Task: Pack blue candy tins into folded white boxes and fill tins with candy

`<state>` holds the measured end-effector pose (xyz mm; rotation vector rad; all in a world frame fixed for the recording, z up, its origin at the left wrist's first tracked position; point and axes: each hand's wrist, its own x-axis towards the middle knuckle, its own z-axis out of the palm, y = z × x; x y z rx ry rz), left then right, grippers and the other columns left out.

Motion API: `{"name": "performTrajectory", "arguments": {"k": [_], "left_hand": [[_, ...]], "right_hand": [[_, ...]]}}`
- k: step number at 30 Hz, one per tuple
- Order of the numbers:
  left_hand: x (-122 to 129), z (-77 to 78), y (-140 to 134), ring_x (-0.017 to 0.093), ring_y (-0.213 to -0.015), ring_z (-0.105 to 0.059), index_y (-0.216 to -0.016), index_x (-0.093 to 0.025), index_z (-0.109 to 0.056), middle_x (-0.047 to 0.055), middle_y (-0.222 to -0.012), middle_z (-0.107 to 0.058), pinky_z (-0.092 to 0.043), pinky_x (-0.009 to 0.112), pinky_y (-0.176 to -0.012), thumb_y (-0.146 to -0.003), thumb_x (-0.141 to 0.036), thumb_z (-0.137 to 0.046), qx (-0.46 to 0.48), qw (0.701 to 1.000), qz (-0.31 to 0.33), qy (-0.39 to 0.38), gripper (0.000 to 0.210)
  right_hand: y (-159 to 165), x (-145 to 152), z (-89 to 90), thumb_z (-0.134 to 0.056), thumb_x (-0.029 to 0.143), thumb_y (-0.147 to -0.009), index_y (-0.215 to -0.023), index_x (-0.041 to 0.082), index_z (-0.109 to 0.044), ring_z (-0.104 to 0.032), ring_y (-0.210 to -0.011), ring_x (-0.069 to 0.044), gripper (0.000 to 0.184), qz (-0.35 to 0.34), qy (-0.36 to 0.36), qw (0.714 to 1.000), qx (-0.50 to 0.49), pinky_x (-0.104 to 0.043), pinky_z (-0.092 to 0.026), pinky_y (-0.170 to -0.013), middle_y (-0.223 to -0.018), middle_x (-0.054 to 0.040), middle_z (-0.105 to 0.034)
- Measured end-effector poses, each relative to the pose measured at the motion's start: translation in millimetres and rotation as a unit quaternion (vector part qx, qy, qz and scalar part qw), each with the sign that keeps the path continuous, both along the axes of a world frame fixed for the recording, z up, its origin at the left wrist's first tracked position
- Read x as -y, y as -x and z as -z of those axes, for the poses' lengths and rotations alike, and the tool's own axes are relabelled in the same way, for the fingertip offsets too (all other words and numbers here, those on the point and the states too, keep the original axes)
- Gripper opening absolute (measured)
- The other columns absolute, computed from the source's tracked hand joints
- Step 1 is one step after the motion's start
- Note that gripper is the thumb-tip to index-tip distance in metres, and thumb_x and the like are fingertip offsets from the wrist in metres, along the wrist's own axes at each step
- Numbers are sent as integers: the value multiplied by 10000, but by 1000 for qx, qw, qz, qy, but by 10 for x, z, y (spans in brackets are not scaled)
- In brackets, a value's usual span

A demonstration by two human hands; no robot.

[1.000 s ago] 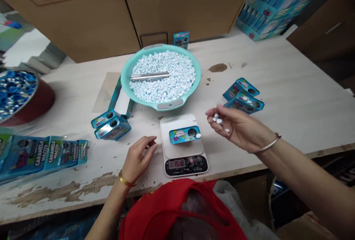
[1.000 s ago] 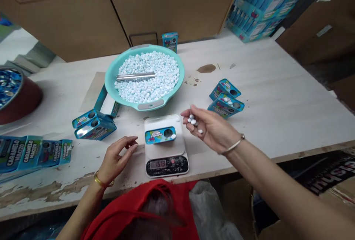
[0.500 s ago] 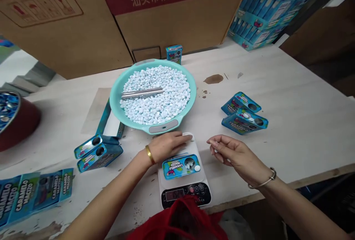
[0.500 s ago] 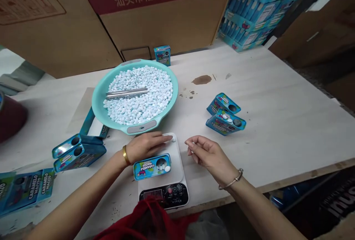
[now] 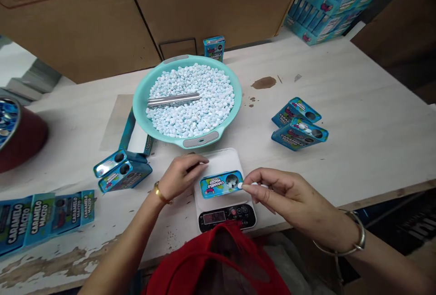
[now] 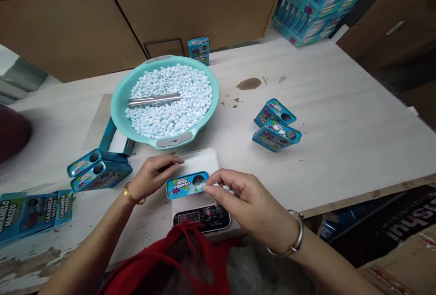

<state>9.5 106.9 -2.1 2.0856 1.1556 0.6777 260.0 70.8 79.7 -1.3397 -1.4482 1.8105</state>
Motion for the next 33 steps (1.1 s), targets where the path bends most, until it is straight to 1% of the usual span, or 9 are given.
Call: {"name": "performTrajectory", "arguments": {"k": [3, 5, 10, 15, 19, 23, 28, 30, 33], "left_hand": [[278, -186, 111, 134, -778, -675, -932, -166, -676, 49, -872, -725, -525, 221, -688, -873, -201, -601, 52, 992, -112, -38, 101], [423, -334, 91, 130, -763, -674, -923, -166, -678, 46, -860, -725, -522, 211, -667, -851, -169, -627, 62, 984, -146, -77, 88], [572, -577, -152, 90, -634, -609, -997, -165, -656, 21, -756, -690, -488, 190, -591, -859, -115, -603, 67, 985, -67, -142, 156], [556, -557, -402, 107, -652, -608, -1034, -133, -631, 49, -782, -687, -480, 209, -598, -874, -112, -569, 27, 979, -15, -201, 172], [534, -547, -480, 113, -555, -558, -1010, -119, -657, 14, -632, -623, -439, 222, -531, -890, -162, -557, -36, 970, -9, -239, 162], [545, -589, -359, 115, -628, -602, -1105, -119, -642, 37, -723, -675, -474, 227, -597, -899, -194, -562, -13, 974, -77, -211, 234], [628, -594, -74, 127, -739, -666, -1004, -158, -687, 50, -862, -732, -508, 233, -671, -892, -199, -573, -18, 973, -153, -171, 165], [684, -558, 34, 126, -735, -669, -975, -158, -697, 44, -855, -734, -507, 226, -662, -881, -198, -589, -24, 971, -179, -157, 148], [781, -475, 165, 126, -751, -669, -941, -164, -703, 35, -857, -735, -508, 221, -669, -871, -200, -602, -21, 966, -223, -132, 128]], "right_hand": [[53, 14, 34, -556, 407, -876, -843, 196, -626, -430, -576, -94, 225, -4, -8, 1000, 16, -215, -337, -495, -675, 19, -529], [95, -1, 29, -559, 407, -870, -825, 197, -641, -453, -608, -109, 230, -17, -41, 997, 56, -227, -346, -513, -697, 7, -558], [185, -63, -69, -570, 413, -862, -839, 196, -669, -468, -616, -121, 239, -48, -116, 984, 127, -243, -351, -526, -709, -3, -593], [150, -119, -128, -623, 443, -827, -855, 191, -634, -476, -640, -124, 254, -26, -153, 981, 113, -248, -381, -580, -668, 20, -539], [109, -159, -119, -655, 524, -784, -746, 182, -580, -473, -613, -111, 351, -12, -144, 986, 82, -245, -383, -570, -659, 22, -544], [149, -178, -100, -640, 572, -776, -679, 183, -551, -438, -581, -103, 411, -20, -141, 985, 101, -244, -351, -538, -627, 23, -530], [179, -194, -121, -648, 528, -785, -711, 181, -601, -425, -602, -112, 358, -15, -176, 972, 155, -252, -331, -541, -624, 13, -534], [133, -192, -144, -639, 494, -800, -785, 179, -623, -436, -600, -110, 316, 6, -134, 985, 108, -251, -339, -538, -640, 11, -531], [6, -153, -166, -677, 391, -770, -956, 179, -632, -441, -589, -97, 286, 59, -19, 998, 8, -244, -343, -519, -708, 7, -537]]}}
